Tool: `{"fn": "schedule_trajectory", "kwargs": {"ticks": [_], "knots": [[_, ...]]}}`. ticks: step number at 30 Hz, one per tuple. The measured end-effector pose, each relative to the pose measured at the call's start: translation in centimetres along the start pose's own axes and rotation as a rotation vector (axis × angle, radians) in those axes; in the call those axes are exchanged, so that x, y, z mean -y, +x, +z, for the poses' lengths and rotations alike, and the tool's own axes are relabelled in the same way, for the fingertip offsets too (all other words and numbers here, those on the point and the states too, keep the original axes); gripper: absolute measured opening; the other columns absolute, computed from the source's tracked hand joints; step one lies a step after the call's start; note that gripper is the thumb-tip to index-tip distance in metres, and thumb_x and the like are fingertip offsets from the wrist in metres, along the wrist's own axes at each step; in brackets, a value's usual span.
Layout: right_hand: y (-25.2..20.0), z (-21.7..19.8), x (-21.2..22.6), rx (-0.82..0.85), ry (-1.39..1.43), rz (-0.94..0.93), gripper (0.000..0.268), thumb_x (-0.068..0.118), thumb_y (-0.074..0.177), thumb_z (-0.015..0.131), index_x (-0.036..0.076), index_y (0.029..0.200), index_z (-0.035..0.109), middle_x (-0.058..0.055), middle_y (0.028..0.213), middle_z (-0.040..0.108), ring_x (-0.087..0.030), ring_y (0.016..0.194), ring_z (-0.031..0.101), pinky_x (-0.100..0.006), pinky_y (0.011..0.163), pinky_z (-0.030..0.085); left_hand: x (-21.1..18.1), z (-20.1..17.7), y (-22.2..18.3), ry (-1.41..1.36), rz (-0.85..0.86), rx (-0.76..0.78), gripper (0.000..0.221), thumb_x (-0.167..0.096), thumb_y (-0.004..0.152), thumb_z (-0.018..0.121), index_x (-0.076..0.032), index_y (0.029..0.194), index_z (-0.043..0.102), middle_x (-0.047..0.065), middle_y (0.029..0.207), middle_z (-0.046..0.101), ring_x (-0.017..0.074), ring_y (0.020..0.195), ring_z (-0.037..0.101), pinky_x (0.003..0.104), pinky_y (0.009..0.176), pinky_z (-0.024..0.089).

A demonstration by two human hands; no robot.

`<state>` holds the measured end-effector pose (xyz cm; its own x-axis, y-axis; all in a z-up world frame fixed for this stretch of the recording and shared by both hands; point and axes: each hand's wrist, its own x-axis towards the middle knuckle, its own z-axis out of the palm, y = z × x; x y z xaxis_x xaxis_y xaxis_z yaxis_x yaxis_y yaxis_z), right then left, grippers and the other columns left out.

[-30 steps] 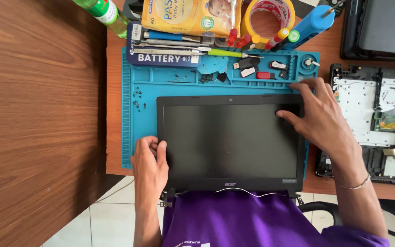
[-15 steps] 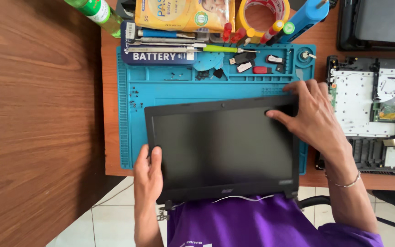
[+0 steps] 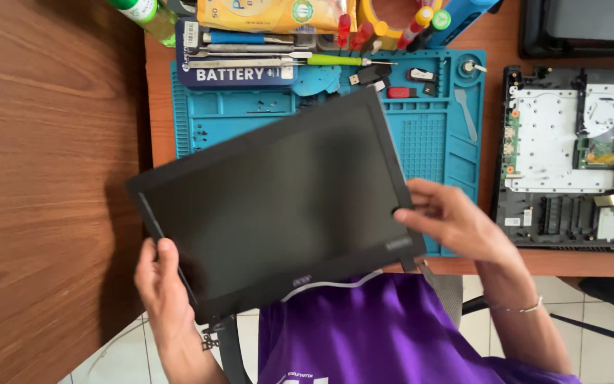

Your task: The person attaches the screen assembly to a laptop base, wipes the display with a cloth, and then snaps the front bezel into place around the screen edges.

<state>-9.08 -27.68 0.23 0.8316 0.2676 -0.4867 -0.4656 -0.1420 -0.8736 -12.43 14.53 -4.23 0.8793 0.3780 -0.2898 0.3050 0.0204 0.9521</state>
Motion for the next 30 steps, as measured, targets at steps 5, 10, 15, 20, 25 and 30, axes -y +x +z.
{"fn": "schedule_trajectory", "kwargs": {"ticks": [5,10,15,20,25,30], "knots": [[-0.4,1.2,-3.3,-0.073,0.042,0.036,0.048,0.014,0.095,0.068,-0.006,0.135,0.052,-0.01,0.096,0.077,-0.009,0.089,0.063,-0.028,0.077,0.054,-0.1,-0.3,1.1,-0.003,-0.004,-0.023,0.026,-0.026,0.113,0.058,-0.003,0.102,0.056,-0.003,0.087,0.054,0.0052,0.079,0.048,0.022,0.069,0.041],[-2.2,0.6,-5.6,-0.087,0.353,0.095,0.052,0.034,0.103,0.05,-0.006,0.135,0.059,-0.007,0.109,0.071,-0.012,0.094,0.063,-0.03,0.08,0.053,0.2,0.7,0.9,-0.017,-0.008,0.105,0.025,-0.023,0.107,0.056,-0.001,0.117,0.063,-0.001,0.1,0.067,0.0051,0.091,0.061,0.021,0.083,0.049],[-0.3,1.5,-6.6,-0.271,0.513,0.097,0.056,0.039,0.108,0.044,-0.008,0.131,0.063,-0.011,0.115,0.07,-0.018,0.1,0.064,-0.032,0.083,0.049,0.9,0.7,-0.3,-0.096,-0.112,0.093,0.029,-0.024,0.109,0.058,0.001,0.121,0.064,0.001,0.102,0.066,0.0084,0.092,0.06,0.024,0.084,0.048],[0.8,2.1,-4.4,-0.246,0.29,-0.048,0.046,0.031,0.106,0.05,-0.002,0.135,0.061,-0.007,0.114,0.068,-0.011,0.104,0.061,-0.027,0.089,0.049,0.2,0.3,-0.5,-0.077,-0.022,0.087,0.037,-0.026,0.104,0.058,0.0,0.13,0.061,0.001,0.12,0.07,0.0068,0.112,0.064,0.023,0.101,0.047],[0.6,2.1,-3.0,-0.435,-0.032,-0.058,0.047,0.018,0.097,0.065,-0.003,0.139,0.059,-0.012,0.112,0.074,-0.013,0.101,0.069,-0.026,0.085,0.056,2.2,0.9,1.0,-0.047,-0.028,0.151,0.036,-0.024,0.114,0.061,0.009,0.129,0.061,0.007,0.109,0.065,0.0102,0.1,0.058,0.027,0.091,0.046],[-1.5,2.4,-0.9,-0.66,-0.446,0.0,0.056,0.02,0.091,0.071,-0.007,0.139,0.056,-0.022,0.11,0.072,-0.023,0.096,0.073,-0.034,0.073,0.058,1.5,4.3,1.6,0.154,-0.096,0.137,0.036,-0.027,0.106,0.056,0.0,0.13,0.059,0.002,0.088,0.062,0.0068,0.079,0.051,0.027,0.068,0.041]]}}
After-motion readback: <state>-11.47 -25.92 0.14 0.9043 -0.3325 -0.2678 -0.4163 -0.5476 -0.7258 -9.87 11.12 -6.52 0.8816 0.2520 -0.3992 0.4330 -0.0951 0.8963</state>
